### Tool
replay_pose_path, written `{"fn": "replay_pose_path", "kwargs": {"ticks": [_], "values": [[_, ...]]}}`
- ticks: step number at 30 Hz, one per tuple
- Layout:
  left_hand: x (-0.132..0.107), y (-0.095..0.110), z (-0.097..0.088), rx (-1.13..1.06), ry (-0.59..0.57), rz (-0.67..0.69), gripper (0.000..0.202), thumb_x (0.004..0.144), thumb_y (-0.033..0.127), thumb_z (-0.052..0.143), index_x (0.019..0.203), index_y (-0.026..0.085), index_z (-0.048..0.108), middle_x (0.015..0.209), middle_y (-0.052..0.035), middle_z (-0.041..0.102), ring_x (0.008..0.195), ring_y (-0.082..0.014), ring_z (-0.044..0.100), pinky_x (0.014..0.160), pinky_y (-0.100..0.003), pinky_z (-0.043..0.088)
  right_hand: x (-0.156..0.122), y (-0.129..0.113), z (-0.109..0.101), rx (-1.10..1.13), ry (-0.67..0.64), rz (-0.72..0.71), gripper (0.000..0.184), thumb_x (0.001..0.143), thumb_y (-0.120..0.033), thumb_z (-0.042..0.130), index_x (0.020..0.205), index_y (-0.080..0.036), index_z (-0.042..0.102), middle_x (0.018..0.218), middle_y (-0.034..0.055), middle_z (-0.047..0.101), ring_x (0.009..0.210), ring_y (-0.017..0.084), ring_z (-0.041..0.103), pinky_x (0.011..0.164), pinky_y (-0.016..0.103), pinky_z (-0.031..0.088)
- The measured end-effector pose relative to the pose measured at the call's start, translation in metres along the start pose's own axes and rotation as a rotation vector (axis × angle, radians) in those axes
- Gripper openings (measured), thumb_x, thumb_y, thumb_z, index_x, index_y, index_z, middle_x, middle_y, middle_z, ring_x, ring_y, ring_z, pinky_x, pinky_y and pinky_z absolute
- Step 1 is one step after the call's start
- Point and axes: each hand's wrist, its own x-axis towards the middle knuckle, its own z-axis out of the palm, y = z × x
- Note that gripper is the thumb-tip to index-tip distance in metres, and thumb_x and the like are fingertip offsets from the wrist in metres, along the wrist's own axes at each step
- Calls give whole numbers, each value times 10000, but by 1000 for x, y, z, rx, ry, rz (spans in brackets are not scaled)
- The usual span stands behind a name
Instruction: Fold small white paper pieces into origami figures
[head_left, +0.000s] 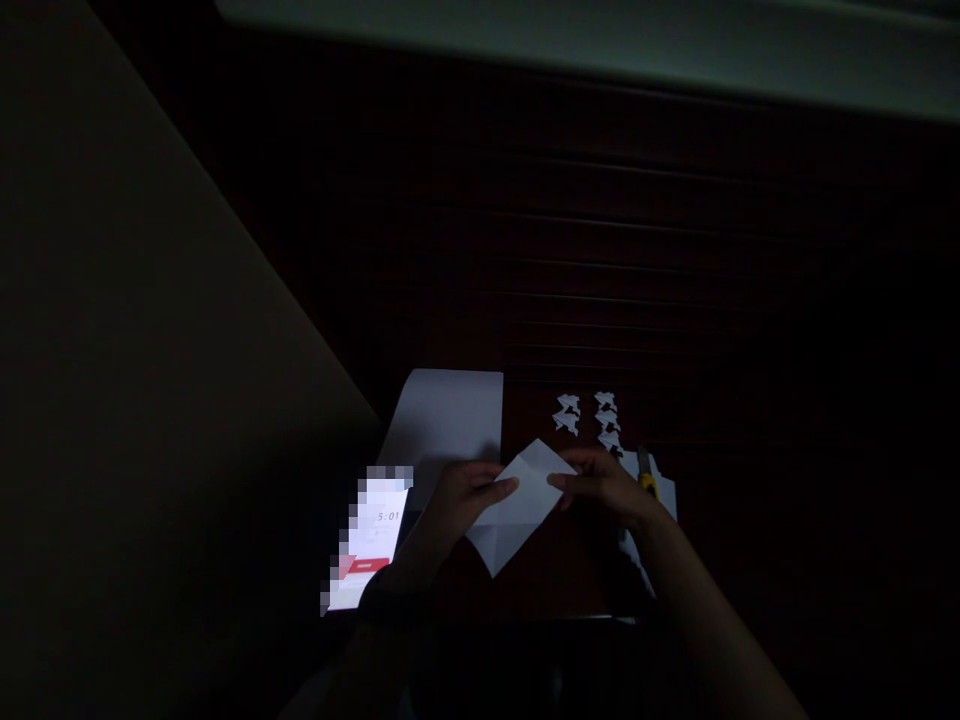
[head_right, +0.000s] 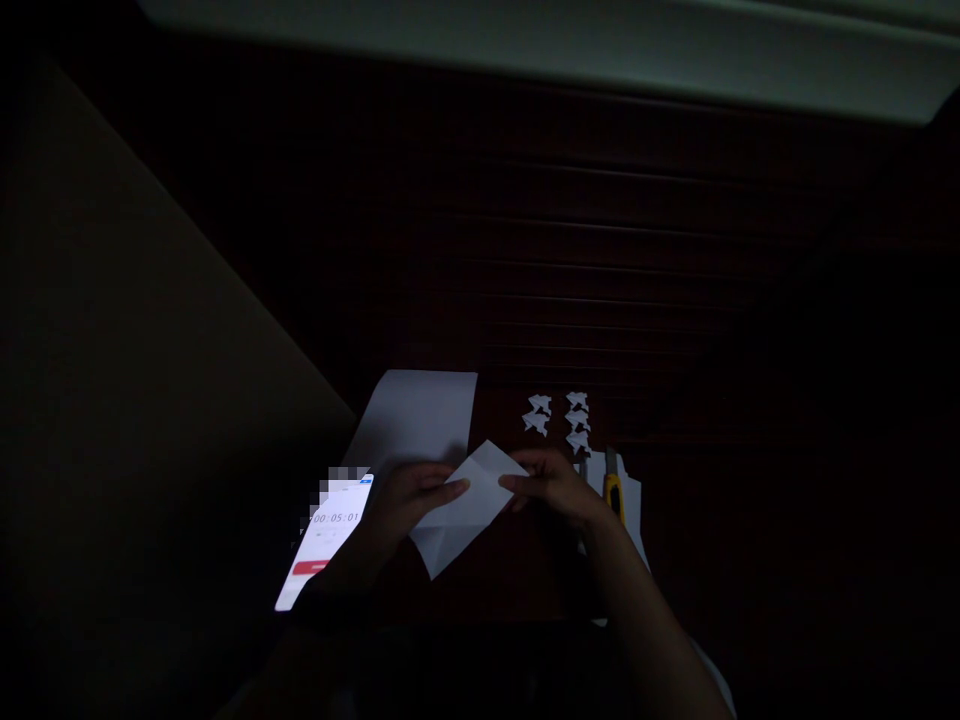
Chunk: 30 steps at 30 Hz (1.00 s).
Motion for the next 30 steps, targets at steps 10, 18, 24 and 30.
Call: {"fn": "replay_pose_path", "kwargs": {"ticks": [10, 18, 24, 30], "values": [[0, 1, -3, 31, -110, -17, 267, 666, 344, 700, 857, 157, 706, 815, -88, 725, 722, -230, 674, 643, -309, 506, -5, 2, -2, -31, -74, 68, 275, 690, -331, 703, 849, -106, 699, 707, 56, 676, 604, 129, 602, 546, 228, 462], [-2, 5, -7, -55, -185, -29, 328, 688, 293, 691, 982, 148, 694, 947, -98, 711, 872, -250, 650, 791, -341, 481, -4, 7, -5, 130, -20, 77, 300, 653, -226, 712, 935, -124, 705, 665, 62, 695, 519, 144, 620, 487, 236, 492], [1, 0, -8, -58, -203, 3, 363, 710, 302, 673, 1039, 150, 672, 983, -95, 702, 928, -256, 628, 835, -356, 458, -5, 8, -7, 195, -86, 27, 222, 671, -205, 678, 868, -110, 716, 665, 83, 702, 549, 173, 651, 512, 247, 514], [-5, 10, -5, -97, -244, 27, 341, 760, 285, 622, 1076, 162, 652, 987, -89, 700, 895, -225, 633, 826, -345, 451, -5, 7, -7, 181, -106, 17, 191, 700, -186, 653, 866, -118, 717, 678, 78, 703, 567, 165, 653, 518, 235, 514]]}}
